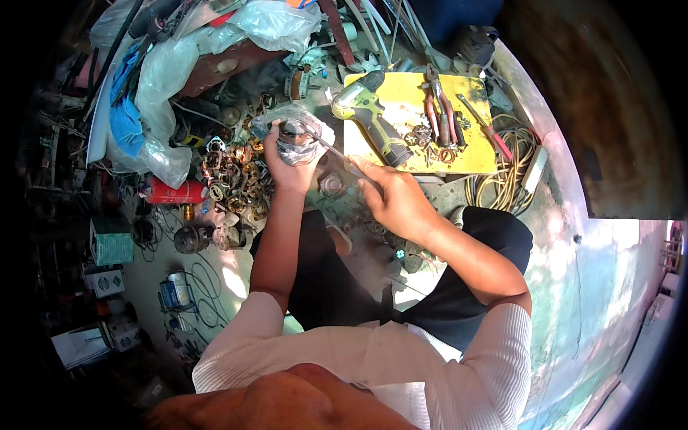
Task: The person uses a drill to remove screws from a fan housing and then uses a screwdriver to pry at the internal motor components while sitting on a workshop floor.
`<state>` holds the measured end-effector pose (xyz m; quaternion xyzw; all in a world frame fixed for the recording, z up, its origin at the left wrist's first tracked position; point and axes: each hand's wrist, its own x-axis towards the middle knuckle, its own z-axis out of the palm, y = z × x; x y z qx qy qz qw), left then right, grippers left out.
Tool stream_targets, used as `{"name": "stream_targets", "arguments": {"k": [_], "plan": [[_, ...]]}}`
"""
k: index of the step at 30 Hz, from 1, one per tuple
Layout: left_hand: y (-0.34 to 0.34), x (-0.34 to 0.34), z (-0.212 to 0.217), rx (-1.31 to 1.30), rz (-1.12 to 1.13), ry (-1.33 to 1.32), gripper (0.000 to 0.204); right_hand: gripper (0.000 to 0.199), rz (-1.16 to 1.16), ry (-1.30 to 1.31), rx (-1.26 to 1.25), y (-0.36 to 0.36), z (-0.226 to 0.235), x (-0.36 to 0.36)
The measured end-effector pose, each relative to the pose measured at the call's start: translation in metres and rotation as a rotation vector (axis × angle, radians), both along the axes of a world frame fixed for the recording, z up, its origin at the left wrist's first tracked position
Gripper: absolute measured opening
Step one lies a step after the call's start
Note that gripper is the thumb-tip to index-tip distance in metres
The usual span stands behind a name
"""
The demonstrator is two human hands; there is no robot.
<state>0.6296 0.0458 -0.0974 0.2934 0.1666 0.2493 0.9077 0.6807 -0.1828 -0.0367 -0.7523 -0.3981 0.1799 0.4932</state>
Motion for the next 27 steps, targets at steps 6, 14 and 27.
{"name": "stream_targets", "arguments": {"k": [6,14,27], "plan": [[0.011,-0.006,0.004,-0.036,-0.004,-0.036,0.054,0.043,0.032,-0.030,0.012,-0.002,0.004,0.002],[0.006,-0.006,0.011,-0.024,0.026,0.033,0.053,0.042,0.075,0.110,-0.155,-0.005,0.027,0.004],[0.001,-0.002,0.002,0.027,0.028,0.087,0.048,0.042,0.068,0.032,-0.116,-0.005,0.018,0.006]]}}
